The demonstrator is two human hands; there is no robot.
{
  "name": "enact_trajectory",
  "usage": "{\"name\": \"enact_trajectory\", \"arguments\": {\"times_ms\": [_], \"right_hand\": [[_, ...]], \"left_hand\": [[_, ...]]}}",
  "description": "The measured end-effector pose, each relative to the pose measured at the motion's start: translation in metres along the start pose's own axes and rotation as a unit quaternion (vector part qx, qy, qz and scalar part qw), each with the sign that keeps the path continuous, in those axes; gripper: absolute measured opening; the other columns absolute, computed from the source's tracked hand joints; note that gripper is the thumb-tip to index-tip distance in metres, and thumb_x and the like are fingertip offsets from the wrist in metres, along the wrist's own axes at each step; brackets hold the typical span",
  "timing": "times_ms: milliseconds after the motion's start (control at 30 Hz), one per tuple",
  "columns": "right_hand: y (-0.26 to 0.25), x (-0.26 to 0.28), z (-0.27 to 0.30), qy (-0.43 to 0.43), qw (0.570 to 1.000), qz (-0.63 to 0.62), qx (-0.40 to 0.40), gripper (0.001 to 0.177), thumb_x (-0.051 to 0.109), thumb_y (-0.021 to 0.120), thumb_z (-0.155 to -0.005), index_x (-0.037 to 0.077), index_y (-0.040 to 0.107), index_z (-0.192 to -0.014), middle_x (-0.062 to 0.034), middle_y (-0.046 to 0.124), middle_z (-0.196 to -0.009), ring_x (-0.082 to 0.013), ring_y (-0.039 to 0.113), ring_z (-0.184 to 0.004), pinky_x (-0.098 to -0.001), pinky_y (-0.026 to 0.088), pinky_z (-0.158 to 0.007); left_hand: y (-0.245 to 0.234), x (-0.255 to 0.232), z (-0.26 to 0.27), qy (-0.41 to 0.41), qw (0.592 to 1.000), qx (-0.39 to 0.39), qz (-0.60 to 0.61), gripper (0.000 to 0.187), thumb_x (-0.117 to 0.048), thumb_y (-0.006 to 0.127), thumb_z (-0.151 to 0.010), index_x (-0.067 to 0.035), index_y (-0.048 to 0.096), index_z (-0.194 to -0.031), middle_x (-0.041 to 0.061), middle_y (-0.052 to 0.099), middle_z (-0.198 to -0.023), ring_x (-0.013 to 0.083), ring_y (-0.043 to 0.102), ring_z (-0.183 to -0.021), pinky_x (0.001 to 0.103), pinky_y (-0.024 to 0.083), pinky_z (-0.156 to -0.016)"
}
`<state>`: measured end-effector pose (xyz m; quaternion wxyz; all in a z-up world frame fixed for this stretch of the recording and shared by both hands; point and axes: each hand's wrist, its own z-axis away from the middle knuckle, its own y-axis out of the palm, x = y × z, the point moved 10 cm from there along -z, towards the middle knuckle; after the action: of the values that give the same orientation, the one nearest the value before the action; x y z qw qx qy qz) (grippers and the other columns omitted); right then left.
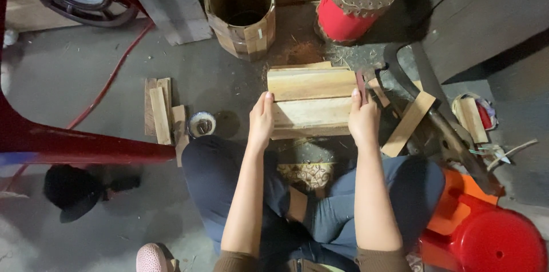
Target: The person sits cross-legged on the floor and sands a stack of wooden planks with a sanding block. They repeatedly rub the sanding block over the top and side surfaces of the planks, occasionally lifting and repositioning the stack to access different areas.
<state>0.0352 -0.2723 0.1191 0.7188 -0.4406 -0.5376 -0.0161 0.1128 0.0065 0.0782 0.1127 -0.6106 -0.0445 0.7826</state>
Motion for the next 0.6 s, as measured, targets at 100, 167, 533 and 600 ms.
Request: {"name": "enact_trajectory", "arguments": {"times_ms": [100,167,533,600], "right_hand": [[0.005,-0.034,-0.023,-0.007,0.999,-0.025,-0.023,0.049,0.037,0.05,-0.107,-0.001,0.061,-0.136,-0.0284,0.064,-0.127,-0.0443,0.058,-0.124,-0.0537,0.044,-0.106],[0.012,-0.056,-0.033,-0.016,0.999,-0.039,-0.035,0.048,0.043,0.052,-0.109,0.005,0.062,-0.138,-0.0207,0.066,-0.128,-0.0381,0.059,-0.124,-0.0493,0.047,-0.104],[0.035,-0.085,-0.004,-0.107,0.985,-0.131,-0.037,0.043,0.027,0.04,-0.114,-0.003,0.052,-0.143,-0.0316,0.058,-0.135,-0.0437,0.053,-0.13,-0.0543,0.039,-0.111],[0.031,-0.087,-0.001,-0.102,0.987,-0.124,-0.029,0.043,0.028,0.04,-0.114,-0.002,0.054,-0.141,-0.0303,0.06,-0.133,-0.0421,0.054,-0.129,-0.0539,0.04,-0.109]], "left_hand": [[0.005,-0.008,-0.005,0.054,0.998,0.011,0.004,0.045,-0.032,0.038,-0.112,-0.002,0.065,-0.131,0.03,0.065,-0.127,0.0491,0.053,-0.129,0.063,0.039,-0.108],[0.004,-0.028,0.0,0.08,0.997,0.021,0.011,0.043,-0.03,0.038,-0.113,-0.002,0.064,-0.132,0.031,0.065,-0.126,0.0501,0.053,-0.129,0.064,0.04,-0.107],[0.018,0.033,0.008,0.148,0.987,0.055,0.04,0.042,-0.024,0.03,-0.114,-0.004,0.055,-0.142,0.025,0.064,-0.117,0.0363,0.06,-0.115,0.059,0.046,-0.1],[0.013,0.013,0.02,0.096,0.991,0.056,0.07,0.046,-0.028,0.033,-0.113,0.0,0.055,-0.141,0.028,0.062,-0.126,0.0394,0.055,-0.123,0.06,0.041,-0.106]]}}
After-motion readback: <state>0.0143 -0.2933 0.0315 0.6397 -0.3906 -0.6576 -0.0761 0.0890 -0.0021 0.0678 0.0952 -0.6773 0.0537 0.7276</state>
